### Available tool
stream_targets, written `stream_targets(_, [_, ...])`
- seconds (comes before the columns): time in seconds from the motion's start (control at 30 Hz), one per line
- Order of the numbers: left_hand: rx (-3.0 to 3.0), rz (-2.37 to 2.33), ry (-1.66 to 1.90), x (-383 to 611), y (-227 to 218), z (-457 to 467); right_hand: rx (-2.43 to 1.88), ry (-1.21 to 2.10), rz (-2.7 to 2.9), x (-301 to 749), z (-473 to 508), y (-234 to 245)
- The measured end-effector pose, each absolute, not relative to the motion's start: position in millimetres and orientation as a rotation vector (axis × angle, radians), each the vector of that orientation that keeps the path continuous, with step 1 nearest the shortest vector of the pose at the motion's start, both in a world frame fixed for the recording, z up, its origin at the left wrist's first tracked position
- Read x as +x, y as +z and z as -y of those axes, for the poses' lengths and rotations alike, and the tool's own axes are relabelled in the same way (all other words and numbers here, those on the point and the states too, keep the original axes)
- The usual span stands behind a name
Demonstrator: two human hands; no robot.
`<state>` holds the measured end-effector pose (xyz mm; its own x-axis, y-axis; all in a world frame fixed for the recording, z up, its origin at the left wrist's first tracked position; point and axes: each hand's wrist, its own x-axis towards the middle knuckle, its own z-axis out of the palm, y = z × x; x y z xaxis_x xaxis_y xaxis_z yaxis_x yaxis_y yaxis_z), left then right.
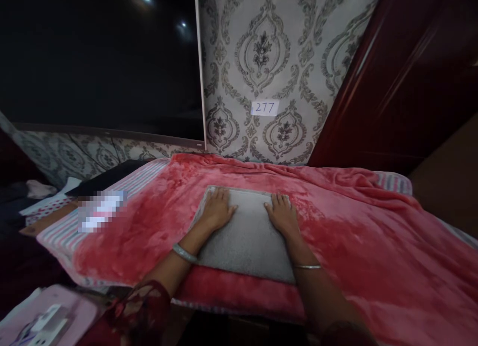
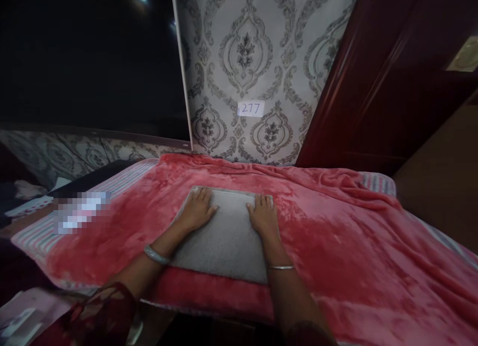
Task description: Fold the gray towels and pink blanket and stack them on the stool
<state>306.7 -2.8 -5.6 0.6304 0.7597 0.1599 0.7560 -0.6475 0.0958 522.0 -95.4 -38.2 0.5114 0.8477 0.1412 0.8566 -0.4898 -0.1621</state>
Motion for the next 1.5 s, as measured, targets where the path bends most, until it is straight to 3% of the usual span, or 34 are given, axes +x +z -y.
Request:
stream_targets(0.23, [2.846, -1.171, 0.19, 308.4, -24.5, -3.9, -2.552, -0.066, 1.457, 522.5, 95.4, -41.2])
stream_targets(0.87, [2.828, -1.039, 0.095, 297.6, -20.0, 22.9, -2.504, -0.112, 1.467, 527.3, 96.7, -44.1])
stream_targets(1.2, [2.674, -0.138, 0.087, 247.9, -15.0, 143.8, -2.523, -0.101, 1.469, 525.9, 97.0, -42.7])
stream_targets(1.37, [2.679, -0.49, 0.42, 267.7, 9.6, 75.8, -2.541, -0.109, 1.469, 525.8, 96.8, -42.2])
stream_targets(1.5, [2.794, -1.039, 0.297, 283.7, -4.4, 11.7, -2.517, -0.126, 1.47, 525.9, 96.1, -43.1])
